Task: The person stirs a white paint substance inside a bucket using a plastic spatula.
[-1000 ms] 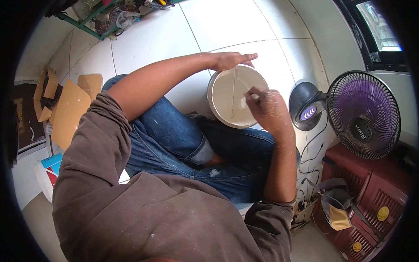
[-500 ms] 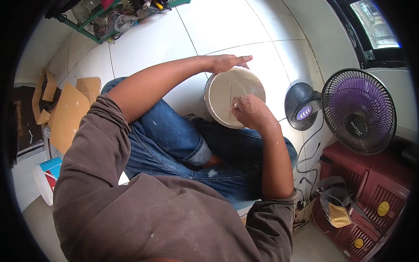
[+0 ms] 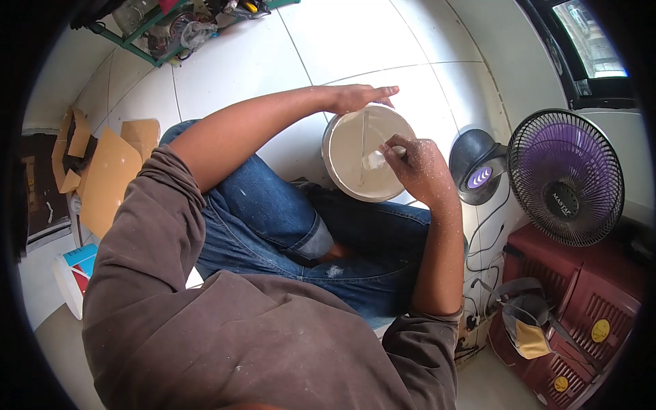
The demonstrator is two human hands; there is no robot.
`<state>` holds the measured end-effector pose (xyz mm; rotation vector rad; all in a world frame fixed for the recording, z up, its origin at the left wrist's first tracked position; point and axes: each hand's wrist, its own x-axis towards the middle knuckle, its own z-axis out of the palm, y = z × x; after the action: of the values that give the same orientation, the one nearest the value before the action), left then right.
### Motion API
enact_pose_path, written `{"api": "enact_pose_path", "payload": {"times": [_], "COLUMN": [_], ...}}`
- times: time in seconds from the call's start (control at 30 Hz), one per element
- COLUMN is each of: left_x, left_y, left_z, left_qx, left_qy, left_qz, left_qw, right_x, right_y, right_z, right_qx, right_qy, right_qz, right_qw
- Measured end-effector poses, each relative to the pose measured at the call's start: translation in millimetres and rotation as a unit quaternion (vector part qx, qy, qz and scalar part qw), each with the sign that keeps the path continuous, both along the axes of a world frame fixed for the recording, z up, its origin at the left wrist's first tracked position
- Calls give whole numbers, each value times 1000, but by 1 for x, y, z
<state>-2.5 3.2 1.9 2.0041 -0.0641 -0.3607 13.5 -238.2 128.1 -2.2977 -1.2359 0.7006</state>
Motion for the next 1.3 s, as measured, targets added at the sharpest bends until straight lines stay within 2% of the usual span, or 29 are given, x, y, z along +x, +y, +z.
{"api": "enact_pose_path", "payload": {"times": [0.03,0.07,0.13,0.2,0.27,0.33,0.57,0.67,0.73,0.8,0.97,1.03,1.13,1.3], "left_x": [0,-1,0,4,3,-5,-5,-10,-9,-11,-7,-5,-7,-5], "left_y": [-1,-1,0,1,2,1,1,0,-2,-4,-2,1,1,2], "left_z": [5,7,-2,-7,-9,-4,1,7,12,13,12,5,4,-1], "left_qx": [-24,-24,12,19,26,100,101,83,16,15,-17,60,100,97], "left_qy": [52,52,-11,-7,-3,-83,-67,-99,-15,-20,22,-71,-78,-90], "left_qz": [0,0,-9,-14,-17,-38,-41,-37,-4,4,18,-29,-39,-41], "left_qw": [998,998,1000,1000,1000,991,992,991,1000,1000,999,995,991,990], "right_x": [-1,-1,-1,-1,-3,-5,-4,-5,-4,0,-3,-4,-3,-5], "right_y": [0,1,0,0,1,1,1,1,0,-2,0,-1,-4,-3], "right_z": [1,3,2,-1,4,6,6,9,8,3,8,10,10,8], "right_qx": [0,-1,-2,63,60,56,154,196,214,246,232,214,180,116], "right_qy": [0,1,2,10,11,12,-23,-45,-47,-52,-59,-58,-51,13], "right_qz": [0,-3,-7,-11,-28,-44,-43,-46,-54,-56,-50,-50,-20,-19], "right_qw": [1000,1000,1000,998,998,997,987,979,974,966,970,974,982,993]}}
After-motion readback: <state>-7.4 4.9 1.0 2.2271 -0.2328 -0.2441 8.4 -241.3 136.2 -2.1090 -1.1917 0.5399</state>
